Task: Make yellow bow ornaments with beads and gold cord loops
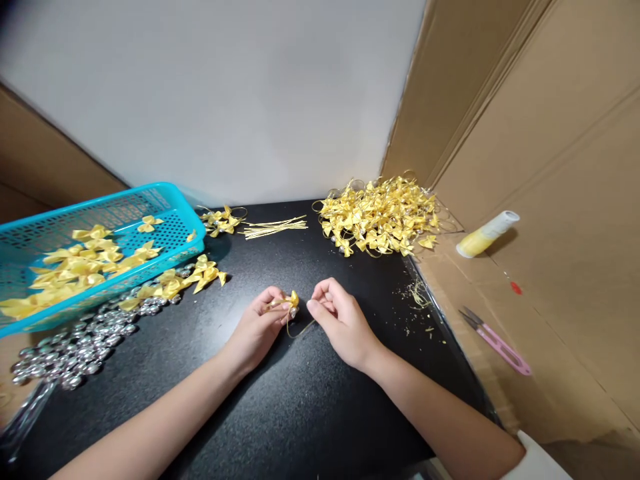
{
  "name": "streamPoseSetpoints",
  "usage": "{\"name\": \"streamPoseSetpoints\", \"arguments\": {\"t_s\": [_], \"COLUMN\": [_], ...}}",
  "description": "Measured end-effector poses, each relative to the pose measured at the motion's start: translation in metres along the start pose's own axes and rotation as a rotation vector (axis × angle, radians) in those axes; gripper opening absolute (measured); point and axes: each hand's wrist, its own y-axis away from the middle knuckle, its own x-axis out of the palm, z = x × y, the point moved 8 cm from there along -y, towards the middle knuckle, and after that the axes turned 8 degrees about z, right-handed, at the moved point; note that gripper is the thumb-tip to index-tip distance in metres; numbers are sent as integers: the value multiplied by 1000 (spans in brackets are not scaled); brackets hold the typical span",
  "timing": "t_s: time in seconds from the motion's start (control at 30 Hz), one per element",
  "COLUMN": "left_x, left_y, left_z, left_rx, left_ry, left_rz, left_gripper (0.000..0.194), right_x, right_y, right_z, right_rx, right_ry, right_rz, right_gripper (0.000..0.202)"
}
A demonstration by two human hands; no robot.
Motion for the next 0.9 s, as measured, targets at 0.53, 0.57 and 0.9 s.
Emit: {"name": "streamPoseSetpoints", "arguments": {"t_s": [0.53, 0.57, 0.9], "left_x": [2, 2, 5], "left_y": [2, 2, -1], "left_z": [3, 3, 5], "left_rx": [-9, -18, -122], "left_ry": [-115, -96, -14], "left_rz": [39, 38, 90], "left_gripper": [26, 27, 29], "right_x": [-5, -7, 5], "right_y": [-4, -4, -5], "right_z": [-2, -3, -7], "right_rx": [-25, -21, -2], "right_ry": [273, 261, 148], "right_rz": [-166, -168, -54], "right_gripper": [12, 12, 15]}}
